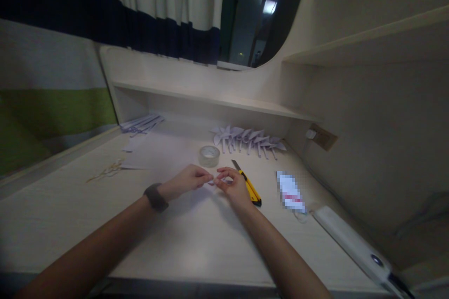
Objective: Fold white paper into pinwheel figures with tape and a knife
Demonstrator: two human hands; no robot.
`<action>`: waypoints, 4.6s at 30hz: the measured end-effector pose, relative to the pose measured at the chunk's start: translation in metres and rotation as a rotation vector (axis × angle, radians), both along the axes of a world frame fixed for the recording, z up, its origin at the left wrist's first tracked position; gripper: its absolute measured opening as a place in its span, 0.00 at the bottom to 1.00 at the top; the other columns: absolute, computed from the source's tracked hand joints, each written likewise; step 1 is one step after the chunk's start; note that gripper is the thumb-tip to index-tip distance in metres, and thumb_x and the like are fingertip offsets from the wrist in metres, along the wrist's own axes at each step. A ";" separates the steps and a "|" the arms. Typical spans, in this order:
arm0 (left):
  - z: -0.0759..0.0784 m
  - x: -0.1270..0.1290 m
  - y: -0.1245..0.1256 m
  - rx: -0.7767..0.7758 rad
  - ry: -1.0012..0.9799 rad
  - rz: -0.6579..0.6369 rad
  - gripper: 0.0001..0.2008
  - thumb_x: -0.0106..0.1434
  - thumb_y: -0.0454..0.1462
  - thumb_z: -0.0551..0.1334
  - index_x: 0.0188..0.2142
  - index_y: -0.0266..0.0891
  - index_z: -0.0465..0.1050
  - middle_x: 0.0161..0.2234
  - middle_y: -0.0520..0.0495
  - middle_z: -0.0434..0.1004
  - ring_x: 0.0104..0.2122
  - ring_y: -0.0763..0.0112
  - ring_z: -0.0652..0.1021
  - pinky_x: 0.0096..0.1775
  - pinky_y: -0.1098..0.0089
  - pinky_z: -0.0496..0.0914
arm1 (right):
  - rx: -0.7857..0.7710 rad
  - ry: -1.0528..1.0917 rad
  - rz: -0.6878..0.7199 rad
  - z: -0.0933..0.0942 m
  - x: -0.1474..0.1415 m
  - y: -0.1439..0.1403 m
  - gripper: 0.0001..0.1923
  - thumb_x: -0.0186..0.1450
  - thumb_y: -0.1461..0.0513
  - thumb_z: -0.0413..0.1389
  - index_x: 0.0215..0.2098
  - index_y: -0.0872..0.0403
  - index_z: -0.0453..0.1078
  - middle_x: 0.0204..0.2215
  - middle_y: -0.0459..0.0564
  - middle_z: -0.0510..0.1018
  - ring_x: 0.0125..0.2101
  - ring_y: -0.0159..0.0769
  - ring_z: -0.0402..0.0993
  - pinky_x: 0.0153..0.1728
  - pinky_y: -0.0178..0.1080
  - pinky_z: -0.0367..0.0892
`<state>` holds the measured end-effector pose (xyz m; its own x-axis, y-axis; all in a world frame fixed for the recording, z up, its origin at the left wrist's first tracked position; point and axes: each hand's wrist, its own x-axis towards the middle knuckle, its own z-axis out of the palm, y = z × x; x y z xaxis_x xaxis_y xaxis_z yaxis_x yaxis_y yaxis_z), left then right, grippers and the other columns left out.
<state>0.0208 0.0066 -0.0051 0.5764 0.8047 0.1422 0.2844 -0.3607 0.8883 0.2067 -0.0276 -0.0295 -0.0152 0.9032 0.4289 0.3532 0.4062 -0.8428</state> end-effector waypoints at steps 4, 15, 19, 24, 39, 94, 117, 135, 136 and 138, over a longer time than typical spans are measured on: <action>0.000 0.000 -0.001 -0.018 -0.010 -0.004 0.19 0.59 0.46 0.57 0.28 0.31 0.76 0.16 0.56 0.58 0.18 0.78 0.59 0.22 0.73 0.50 | 0.015 0.039 -0.007 -0.003 0.001 0.002 0.09 0.53 0.57 0.64 0.26 0.53 0.73 0.42 0.51 0.76 0.44 0.43 0.72 0.44 0.46 0.68; 0.000 0.003 -0.002 -0.029 -0.009 -0.007 0.19 0.59 0.46 0.56 0.25 0.32 0.74 0.15 0.55 0.59 0.17 0.77 0.60 0.22 0.73 0.51 | -0.002 0.141 -0.027 -0.009 -0.004 0.003 0.09 0.50 0.57 0.66 0.26 0.52 0.74 0.43 0.52 0.76 0.45 0.46 0.72 0.43 0.51 0.69; 0.003 0.003 -0.003 -0.040 -0.008 0.008 0.18 0.59 0.46 0.57 0.26 0.32 0.75 0.16 0.55 0.60 0.18 0.77 0.60 0.22 0.73 0.51 | 0.033 0.119 -0.039 -0.003 -0.004 0.000 0.08 0.50 0.58 0.66 0.25 0.51 0.74 0.42 0.51 0.76 0.46 0.46 0.71 0.47 0.52 0.66; 0.003 0.004 -0.003 -0.056 -0.017 0.034 0.18 0.58 0.45 0.57 0.27 0.31 0.75 0.15 0.55 0.60 0.17 0.77 0.60 0.22 0.73 0.51 | 0.075 0.072 -0.065 0.006 -0.003 -0.004 0.06 0.50 0.59 0.65 0.24 0.51 0.74 0.42 0.53 0.78 0.49 0.46 0.68 0.52 0.51 0.60; 0.007 0.004 -0.007 -0.008 -0.014 0.004 0.19 0.59 0.45 0.56 0.25 0.31 0.75 0.15 0.55 0.59 0.18 0.77 0.60 0.22 0.73 0.51 | 0.049 0.027 -0.140 0.001 -0.010 -0.002 0.09 0.49 0.57 0.66 0.24 0.52 0.72 0.40 0.51 0.77 0.45 0.45 0.71 0.51 0.54 0.60; 0.006 -0.002 -0.008 0.369 0.115 0.033 0.06 0.56 0.37 0.63 0.33 0.39 0.76 0.33 0.47 0.79 0.33 0.67 0.76 0.35 0.71 0.65 | -0.351 0.318 -0.026 0.011 -0.004 -0.007 0.11 0.41 0.59 0.68 0.21 0.56 0.76 0.17 0.46 0.75 0.17 0.29 0.65 0.20 0.33 0.58; 0.004 -0.006 -0.002 0.667 0.101 0.059 0.06 0.61 0.36 0.61 0.36 0.40 0.77 0.34 0.49 0.80 0.35 0.67 0.78 0.39 0.70 0.67 | 0.498 -0.165 -0.186 0.024 -0.016 -0.028 0.05 0.56 0.61 0.63 0.28 0.53 0.71 0.24 0.46 0.72 0.28 0.34 0.68 0.31 0.38 0.64; 0.011 0.005 -0.025 0.710 0.014 -0.099 0.13 0.59 0.27 0.57 0.41 0.39 0.75 0.38 0.48 0.79 0.38 0.67 0.77 0.41 0.68 0.68 | 0.736 -0.176 -0.082 0.030 -0.024 -0.041 0.14 0.55 0.71 0.59 0.37 0.50 0.75 0.30 0.50 0.73 0.32 0.37 0.71 0.32 0.41 0.68; 0.011 0.005 -0.025 0.711 0.017 -0.102 0.13 0.59 0.27 0.57 0.41 0.39 0.75 0.38 0.48 0.79 0.38 0.67 0.77 0.41 0.68 0.68 | 0.737 -0.180 -0.082 0.031 -0.024 -0.041 0.13 0.55 0.71 0.60 0.37 0.51 0.75 0.30 0.50 0.74 0.32 0.37 0.71 0.32 0.41 0.68; 0.012 0.005 -0.026 0.715 0.027 -0.102 0.12 0.59 0.27 0.57 0.40 0.39 0.75 0.37 0.48 0.79 0.37 0.67 0.77 0.40 0.68 0.68 | 0.739 -0.185 -0.091 0.031 -0.025 -0.042 0.11 0.56 0.70 0.60 0.35 0.51 0.74 0.29 0.50 0.74 0.31 0.37 0.71 0.31 0.41 0.68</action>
